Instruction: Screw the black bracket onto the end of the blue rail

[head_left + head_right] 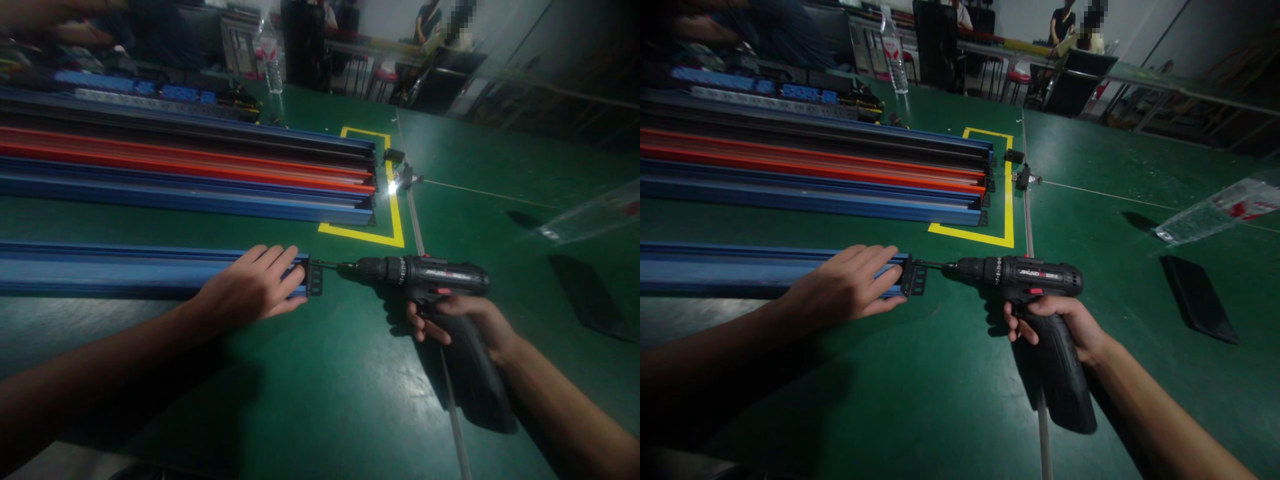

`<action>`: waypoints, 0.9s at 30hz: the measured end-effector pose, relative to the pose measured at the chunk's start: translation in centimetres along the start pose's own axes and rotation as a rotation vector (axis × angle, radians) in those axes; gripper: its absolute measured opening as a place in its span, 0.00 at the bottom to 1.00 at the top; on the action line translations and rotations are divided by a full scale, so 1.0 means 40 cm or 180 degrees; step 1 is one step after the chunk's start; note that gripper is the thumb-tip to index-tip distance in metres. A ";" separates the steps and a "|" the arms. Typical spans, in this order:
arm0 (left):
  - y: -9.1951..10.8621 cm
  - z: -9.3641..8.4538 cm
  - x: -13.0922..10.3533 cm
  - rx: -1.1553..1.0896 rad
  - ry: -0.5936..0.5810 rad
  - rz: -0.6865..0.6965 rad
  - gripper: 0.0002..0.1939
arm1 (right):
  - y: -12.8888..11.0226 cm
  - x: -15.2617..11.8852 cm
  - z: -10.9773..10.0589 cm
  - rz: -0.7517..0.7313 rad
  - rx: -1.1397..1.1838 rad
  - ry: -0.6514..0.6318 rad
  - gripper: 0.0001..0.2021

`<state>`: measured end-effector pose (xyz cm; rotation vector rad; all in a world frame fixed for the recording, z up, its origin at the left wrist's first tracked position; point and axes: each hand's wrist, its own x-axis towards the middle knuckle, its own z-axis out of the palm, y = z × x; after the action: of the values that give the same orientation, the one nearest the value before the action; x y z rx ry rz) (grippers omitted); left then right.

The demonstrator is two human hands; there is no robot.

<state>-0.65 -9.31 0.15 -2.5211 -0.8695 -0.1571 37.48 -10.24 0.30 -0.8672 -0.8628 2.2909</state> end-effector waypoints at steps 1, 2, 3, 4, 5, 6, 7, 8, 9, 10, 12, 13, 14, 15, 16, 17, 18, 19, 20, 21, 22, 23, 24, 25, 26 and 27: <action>0.000 0.000 0.000 0.0001 0.0004 0.0000 0.19 | 0.000 0.000 0.000 0.0001 0.0000 0.0001 0.17; 0.000 -0.001 0.000 0.0004 0.0008 -0.0001 0.19 | 0.000 0.000 -0.001 -0.0001 0.0000 0.0003 0.17; 0.000 -0.001 0.001 0.0007 0.0013 0.0003 0.19 | 0.000 0.000 -0.001 -0.0002 0.0000 0.0004 0.17; 0.000 -0.002 0.001 0.0008 0.0023 0.0008 0.19 | 0.000 0.000 -0.002 -0.0007 -0.0001 0.0003 0.17; 0.000 -0.002 0.001 0.0005 0.0036 0.0013 0.19 | 0.000 0.000 -0.003 -0.0015 -0.0007 -0.0001 0.17; 0.000 -0.002 0.001 0.0002 0.0045 0.0015 0.19 | 0.000 0.000 -0.004 -0.0025 -0.0015 -0.0005 0.17; 0.001 -0.002 0.001 0.0001 0.0054 0.0013 0.19 | 0.000 0.001 -0.005 -0.0032 -0.0026 -0.0013 0.17; 0.001 -0.002 0.000 0.0003 0.0062 0.0008 0.19 | 0.000 0.001 -0.006 -0.0036 -0.0038 -0.0016 0.17; 0.001 -0.001 0.000 0.0005 0.0065 0.0003 0.19 | 0.000 0.001 -0.007 -0.0038 -0.0050 -0.0021 0.17; 0.001 -0.001 0.000 0.0009 0.0069 -0.0005 0.19 | 0.000 0.001 -0.007 -0.0037 -0.0058 -0.0022 0.17; 0.001 0.001 -0.001 0.0022 0.0077 -0.0011 0.19 | 0.000 0.001 -0.008 -0.0030 -0.0071 -0.0018 0.17; 0.001 0.001 -0.001 0.0030 0.0083 -0.0010 0.19 | 0.000 0.001 -0.008 -0.0027 -0.0079 -0.0018 0.17; 0.001 0.002 -0.001 0.0037 0.0085 -0.0009 0.19 | -0.001 0.001 -0.007 -0.0024 -0.0085 -0.0018 0.17; 0.000 0.002 -0.002 0.0042 0.0088 -0.0009 0.19 | -0.001 0.001 -0.007 -0.0022 -0.0091 -0.0021 0.17; 0.000 0.002 -0.002 0.0044 0.0089 -0.0008 0.19 | -0.001 0.002 -0.007 -0.0022 -0.0097 -0.0020 0.17; 0.000 0.002 -0.002 0.0040 0.0092 -0.0007 0.19 | -0.002 0.002 -0.007 -0.0024 -0.0101 -0.0023 0.17; 0.001 0.002 -0.002 0.0032 0.0099 -0.0007 0.19 | -0.002 0.003 -0.007 -0.0029 -0.0101 -0.0022 0.17; 0.001 0.001 -0.002 0.0020 0.0105 -0.0004 0.19 | -0.002 0.003 -0.007 -0.0035 -0.0101 -0.0018 0.17; 0.001 0.001 -0.002 0.0011 0.0110 -0.0002 0.19 | -0.002 0.004 -0.007 -0.0039 -0.0098 -0.0012 0.17; 0.001 0.000 -0.002 0.0006 0.0110 -0.0002 0.19 | -0.002 0.004 -0.008 -0.0042 -0.0095 -0.0008 0.17; 0.001 0.000 -0.002 0.0006 0.0106 -0.0004 0.19 | -0.001 0.004 -0.008 -0.0041 -0.0090 -0.0003 0.17; 0.001 0.000 -0.002 0.0008 0.0101 -0.0002 0.19 | -0.001 0.003 -0.008 -0.0037 -0.0085 0.0001 0.17; 0.001 0.001 -0.002 0.0012 0.0097 0.0000 0.19 | 0.000 0.002 -0.008 -0.0031 -0.0080 0.0005 0.17; 0.001 0.001 -0.002 0.0014 0.0094 0.0003 0.19 | 0.000 0.002 -0.007 -0.0025 -0.0074 0.0007 0.17; 0.000 0.001 -0.002 0.0015 0.0096 0.0006 0.19 | 0.001 0.001 -0.006 -0.0020 -0.0067 0.0010 0.17; 0.000 0.002 -0.002 0.0013 0.0098 0.0012 0.19 | 0.001 0.000 -0.006 -0.0016 -0.0064 0.0011 0.17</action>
<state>-0.70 -9.32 0.07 -2.5099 -0.8522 -0.1923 37.62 -10.17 0.14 -0.8764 -0.8868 2.2794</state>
